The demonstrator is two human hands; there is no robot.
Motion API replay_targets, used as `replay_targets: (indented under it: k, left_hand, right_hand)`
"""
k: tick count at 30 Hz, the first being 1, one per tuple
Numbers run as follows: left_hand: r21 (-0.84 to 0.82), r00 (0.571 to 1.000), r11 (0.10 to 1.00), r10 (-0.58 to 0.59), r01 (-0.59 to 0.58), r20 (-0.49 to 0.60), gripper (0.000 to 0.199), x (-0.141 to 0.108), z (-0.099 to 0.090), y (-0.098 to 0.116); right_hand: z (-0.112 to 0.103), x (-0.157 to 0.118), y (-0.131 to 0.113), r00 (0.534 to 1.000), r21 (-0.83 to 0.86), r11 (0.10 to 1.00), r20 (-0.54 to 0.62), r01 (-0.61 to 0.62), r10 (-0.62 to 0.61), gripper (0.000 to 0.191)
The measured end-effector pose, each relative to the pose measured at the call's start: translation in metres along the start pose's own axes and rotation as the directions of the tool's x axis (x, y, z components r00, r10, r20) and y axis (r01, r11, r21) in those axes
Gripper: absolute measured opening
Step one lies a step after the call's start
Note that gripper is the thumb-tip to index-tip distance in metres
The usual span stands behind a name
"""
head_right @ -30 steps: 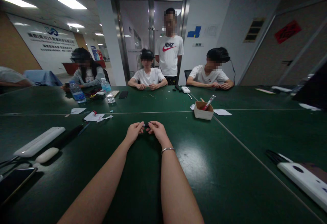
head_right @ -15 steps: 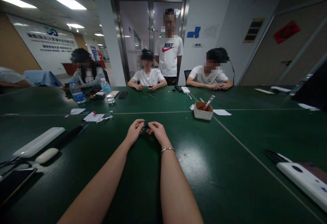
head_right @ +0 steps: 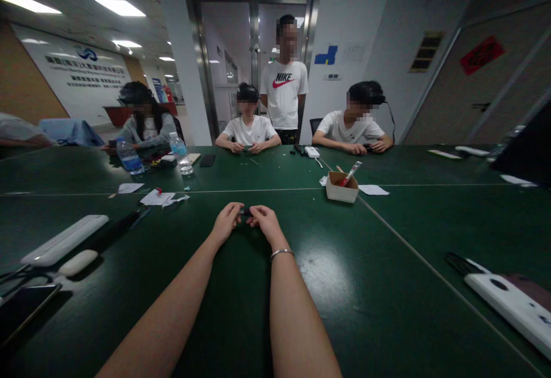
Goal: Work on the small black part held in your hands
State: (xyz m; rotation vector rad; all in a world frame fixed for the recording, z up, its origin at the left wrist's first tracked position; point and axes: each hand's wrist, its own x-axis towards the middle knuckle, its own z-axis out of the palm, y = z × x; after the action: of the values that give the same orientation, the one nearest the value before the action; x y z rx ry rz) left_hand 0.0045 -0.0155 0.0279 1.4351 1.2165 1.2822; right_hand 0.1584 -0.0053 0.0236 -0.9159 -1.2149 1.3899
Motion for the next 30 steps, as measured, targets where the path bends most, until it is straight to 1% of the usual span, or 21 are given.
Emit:
replay_targets:
  k: [3, 6, 10, 13, 15, 17, 20, 22, 25, 27, 30]
  left_hand:
    - [-0.015, 1.0, 1.0, 0.022, -0.022, -0.004, 0.031, 0.0014, 0.0009, -0.0026]
    - [-0.038, 1.0, 0.999, -0.009, 0.008, -0.017, 0.031, 0.002, 0.002, -0.0034]
    - [-0.057, 1.0, 0.998, 0.012, -0.013, -0.016, 0.031, 0.0016, 0.0023, -0.0024]
    - [-0.087, 0.999, 0.996, -0.032, 0.031, -0.006, 0.031, 0.0013, 0.0014, -0.0028]
    - [-0.069, 0.999, 0.997, -0.034, 0.035, 0.005, 0.03, 0.0012, 0.0008, -0.0036]
    - [-0.044, 1.0, 0.999, 0.008, -0.008, -0.002, 0.028, 0.001, 0.0003, -0.0042]
    - [-0.043, 0.999, 0.998, 0.046, -0.047, -0.021, 0.03, 0.0001, -0.0001, -0.003]
    - [-0.04, 0.999, 0.998, 0.045, -0.046, -0.026, 0.029, -0.0008, -0.0002, -0.0009]
    - [-0.028, 0.999, 0.999, 0.04, -0.04, -0.005, 0.025, -0.0018, -0.0001, 0.0023]
    - [-0.016, 0.999, 0.999, 0.036, -0.035, 0.013, 0.029, -0.0018, 0.0002, 0.0029]
    - [-0.023, 1.0, 1.0, 0.021, -0.021, -0.004, 0.032, -0.0009, 0.0008, 0.0011]
  right_hand:
    - [0.0005, -0.0006, -0.0011, 1.0, 0.005, 1.0, -0.004, 0.003, -0.003, 0.042]
    - [0.0005, -0.001, -0.0016, 1.0, 0.0, 1.0, -0.001, 0.001, -0.001, 0.041]
    - [0.0002, -0.0009, -0.0011, 1.0, 0.008, 1.0, 0.002, 0.001, -0.001, 0.04]
    - [0.0002, -0.0009, -0.0008, 1.0, 0.008, 1.0, -0.001, 0.0, 0.0, 0.04]
    - [0.0003, -0.001, -0.001, 1.0, 0.004, 1.0, -0.002, 0.001, 0.0, 0.04]
    - [0.0005, -0.0013, -0.0015, 1.0, 0.005, 1.0, -0.004, 0.006, -0.006, 0.04]
    - [0.0006, -0.0014, -0.0021, 1.0, 0.01, 1.0, -0.004, 0.006, -0.006, 0.039]
    - [0.0008, -0.0014, -0.0021, 1.0, 0.013, 1.0, -0.003, 0.006, -0.006, 0.039]
    - [0.0009, -0.0013, -0.0019, 1.0, 0.013, 1.0, 0.002, 0.005, -0.005, 0.039]
    - [0.001, -0.0013, -0.0017, 1.0, 0.01, 1.0, 0.007, 0.002, -0.002, 0.039]
    - [0.0011, -0.0015, -0.0017, 1.0, 0.008, 1.0, 0.011, 0.011, -0.011, 0.039]
